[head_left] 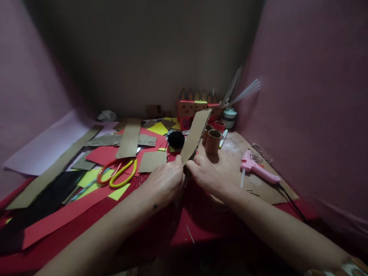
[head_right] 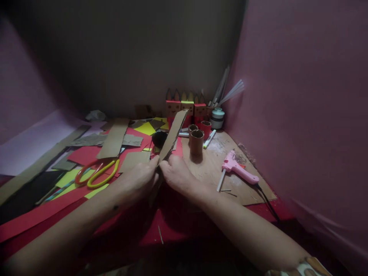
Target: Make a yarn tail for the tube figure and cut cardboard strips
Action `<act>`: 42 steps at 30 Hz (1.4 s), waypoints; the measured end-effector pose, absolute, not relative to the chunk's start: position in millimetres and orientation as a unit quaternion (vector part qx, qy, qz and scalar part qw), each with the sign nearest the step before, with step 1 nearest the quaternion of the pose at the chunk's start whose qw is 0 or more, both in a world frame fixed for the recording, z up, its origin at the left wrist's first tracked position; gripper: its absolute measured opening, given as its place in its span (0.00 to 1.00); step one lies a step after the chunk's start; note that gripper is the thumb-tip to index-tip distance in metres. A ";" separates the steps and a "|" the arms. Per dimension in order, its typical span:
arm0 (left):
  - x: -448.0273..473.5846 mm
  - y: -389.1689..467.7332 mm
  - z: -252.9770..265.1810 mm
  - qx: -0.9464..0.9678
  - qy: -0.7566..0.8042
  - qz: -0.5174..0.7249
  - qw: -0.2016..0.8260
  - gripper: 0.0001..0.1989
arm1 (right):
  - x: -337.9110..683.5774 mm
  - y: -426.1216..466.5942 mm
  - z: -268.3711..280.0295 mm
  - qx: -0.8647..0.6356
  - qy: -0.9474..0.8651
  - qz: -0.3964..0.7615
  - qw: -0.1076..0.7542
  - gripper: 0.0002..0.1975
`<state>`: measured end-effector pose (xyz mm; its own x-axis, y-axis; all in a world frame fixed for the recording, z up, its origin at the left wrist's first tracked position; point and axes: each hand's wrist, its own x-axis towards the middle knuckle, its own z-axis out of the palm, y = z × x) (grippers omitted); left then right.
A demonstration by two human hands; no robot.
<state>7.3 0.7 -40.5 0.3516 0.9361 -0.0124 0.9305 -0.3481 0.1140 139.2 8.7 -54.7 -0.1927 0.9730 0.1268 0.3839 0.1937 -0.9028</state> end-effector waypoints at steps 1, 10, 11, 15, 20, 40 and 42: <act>10.5 -0.1 -39.2 0.817 0.576 0.017 0.022 0.16 | 138.2 7.9 -55.8 -0.514 -0.677 0.366 0.379 0.11; 13.8 0.7 -39.2 0.828 0.559 0.012 -0.045 0.16 | 137.4 4.5 -61.4 -0.512 -0.630 0.425 0.400 0.11; 11.9 2.8 -39.3 0.829 0.558 0.023 -0.035 0.16 | 137.5 5.7 -62.9 -0.504 -0.624 0.440 0.404 0.11; 3.4 10.9 -36.2 0.839 0.541 0.050 -0.009 0.13 | 136.3 10.0 -68.3 -0.481 -0.601 0.483 0.417 0.10; -4.9 13.2 -33.0 0.857 0.505 0.097 0.039 0.13 | 135.2 14.2 -63.2 -0.452 -0.567 0.534 0.434 0.06; 2.8 17.6 -27.8 0.854 0.517 0.048 -0.008 0.10 | 133.7 17.4 -72.0 -0.418 -0.545 0.583 0.434 0.09; 1.4 17.6 -25.5 0.858 0.509 0.066 0.014 0.10 | 131.7 19.5 -76.0 -0.378 -0.506 0.630 0.453 0.08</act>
<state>1.4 17.6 -25.5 0.4726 0.8757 0.0985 0.8720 -0.4809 0.0916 131.7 19.5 -76.0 -0.3040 0.9525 -0.0182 -0.1878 -0.0786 -0.9791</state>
